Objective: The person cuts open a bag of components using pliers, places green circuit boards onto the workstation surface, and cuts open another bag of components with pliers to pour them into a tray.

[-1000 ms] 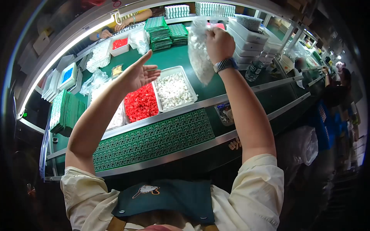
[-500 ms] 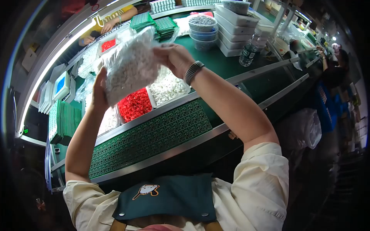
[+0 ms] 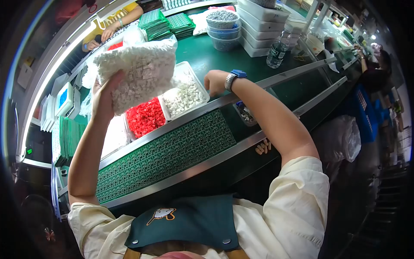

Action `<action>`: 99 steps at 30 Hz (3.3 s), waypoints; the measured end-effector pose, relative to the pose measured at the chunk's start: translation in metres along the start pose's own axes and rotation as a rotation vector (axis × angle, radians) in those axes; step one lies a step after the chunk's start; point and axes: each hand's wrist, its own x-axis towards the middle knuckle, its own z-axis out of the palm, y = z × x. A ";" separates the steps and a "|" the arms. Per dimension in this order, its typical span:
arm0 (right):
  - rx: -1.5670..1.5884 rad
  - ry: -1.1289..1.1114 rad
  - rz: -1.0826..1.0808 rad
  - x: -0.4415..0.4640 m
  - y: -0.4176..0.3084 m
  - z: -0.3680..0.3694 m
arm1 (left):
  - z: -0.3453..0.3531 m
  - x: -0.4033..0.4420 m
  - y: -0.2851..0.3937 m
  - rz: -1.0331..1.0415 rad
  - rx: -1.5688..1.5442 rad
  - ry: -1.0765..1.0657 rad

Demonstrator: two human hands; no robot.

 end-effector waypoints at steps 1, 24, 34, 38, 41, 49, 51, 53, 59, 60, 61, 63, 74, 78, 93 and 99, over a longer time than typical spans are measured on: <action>-0.001 -0.040 0.030 0.002 -0.002 0.003 | 0.003 0.001 0.001 -0.004 0.002 -0.004; 0.376 0.259 -0.098 -0.024 -0.063 -0.028 | 0.011 0.004 -0.012 0.082 -0.005 0.018; 0.506 0.174 0.026 0.009 -0.057 -0.010 | 0.042 0.013 -0.018 0.025 -0.255 0.082; 0.807 0.416 0.072 0.017 -0.064 -0.019 | 0.051 0.023 -0.022 0.011 -0.260 0.080; 0.819 0.351 0.103 -0.003 -0.109 -0.049 | 0.061 0.025 -0.028 0.048 -0.181 0.097; 0.655 0.292 -0.053 -0.019 -0.153 -0.070 | 0.134 0.015 -0.055 0.404 0.185 0.399; 0.637 0.246 -0.155 -0.024 -0.151 -0.068 | 0.139 0.006 -0.057 0.344 0.028 0.060; 0.688 0.380 -0.192 -0.025 -0.131 -0.062 | 0.136 -0.004 -0.072 0.414 0.074 0.090; 1.053 0.674 -0.072 -0.037 -0.106 -0.036 | 0.050 0.013 -0.063 0.247 0.559 -0.188; 1.046 0.708 -0.083 -0.038 -0.109 -0.032 | 0.026 0.025 -0.059 0.203 0.781 -0.248; 1.038 0.741 -0.096 -0.039 -0.112 -0.028 | 0.010 0.034 -0.057 0.158 1.004 -0.304; 1.029 0.771 -0.118 -0.039 -0.115 -0.028 | -0.007 0.043 -0.062 0.188 1.023 -0.383; 0.983 0.831 -0.182 -0.034 -0.112 -0.017 | -0.005 0.043 -0.112 0.254 1.181 -0.400; 1.010 0.859 -0.158 -0.035 -0.115 -0.016 | -0.004 0.040 -0.114 0.278 1.156 -0.381; 1.014 0.924 -0.172 -0.030 -0.110 -0.013 | -0.022 0.058 -0.100 0.006 0.865 -0.557; 0.912 0.928 -0.193 -0.035 -0.112 -0.017 | -0.024 0.062 -0.096 0.041 0.845 -0.523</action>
